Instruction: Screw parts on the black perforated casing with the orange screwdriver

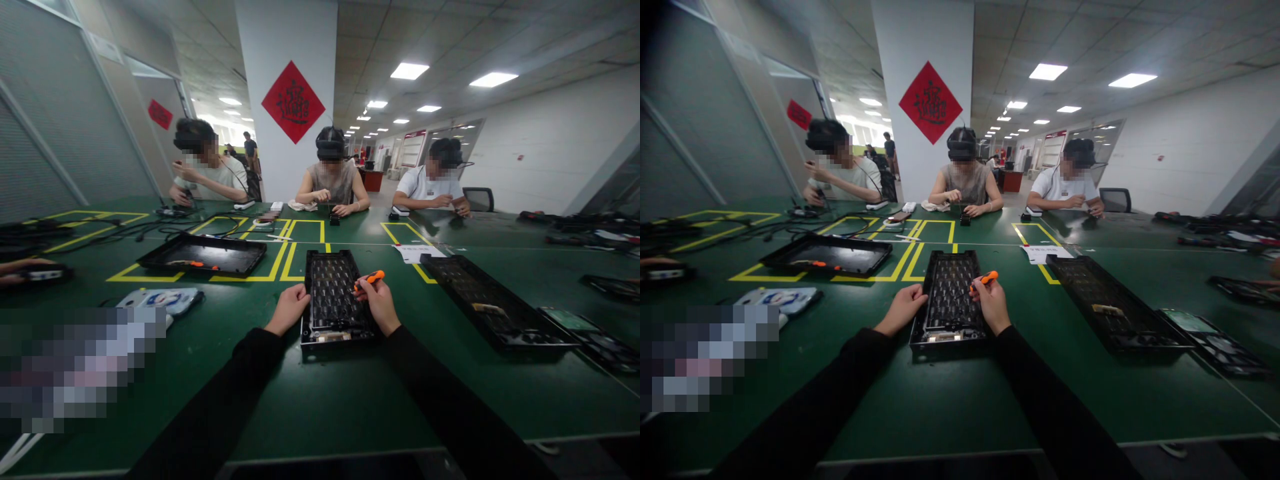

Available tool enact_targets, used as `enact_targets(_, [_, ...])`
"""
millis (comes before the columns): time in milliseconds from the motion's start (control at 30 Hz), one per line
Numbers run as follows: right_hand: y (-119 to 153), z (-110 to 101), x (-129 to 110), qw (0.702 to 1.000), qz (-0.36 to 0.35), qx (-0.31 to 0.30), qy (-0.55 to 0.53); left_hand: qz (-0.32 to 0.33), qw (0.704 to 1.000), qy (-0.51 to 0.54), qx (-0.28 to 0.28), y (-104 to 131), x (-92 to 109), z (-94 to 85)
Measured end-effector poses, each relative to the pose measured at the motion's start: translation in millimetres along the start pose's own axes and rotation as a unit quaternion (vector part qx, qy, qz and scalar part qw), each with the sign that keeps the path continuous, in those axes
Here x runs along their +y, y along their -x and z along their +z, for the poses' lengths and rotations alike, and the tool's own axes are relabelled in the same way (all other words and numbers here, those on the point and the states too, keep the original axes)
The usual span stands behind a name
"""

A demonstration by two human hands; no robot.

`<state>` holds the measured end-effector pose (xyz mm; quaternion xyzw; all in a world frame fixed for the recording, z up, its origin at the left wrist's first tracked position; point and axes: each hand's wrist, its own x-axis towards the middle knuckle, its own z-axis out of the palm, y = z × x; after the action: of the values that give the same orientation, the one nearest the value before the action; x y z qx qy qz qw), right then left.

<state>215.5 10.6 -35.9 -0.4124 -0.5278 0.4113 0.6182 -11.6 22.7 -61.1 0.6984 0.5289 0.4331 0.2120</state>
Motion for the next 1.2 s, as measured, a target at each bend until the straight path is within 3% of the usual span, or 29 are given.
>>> enact_targets(1200, [0.3, 0.7, 1.7, 1.000, -0.014, 0.010, 0.024, -0.006, 0.999, 0.032, -0.002, 0.9, 1.2, -0.5])
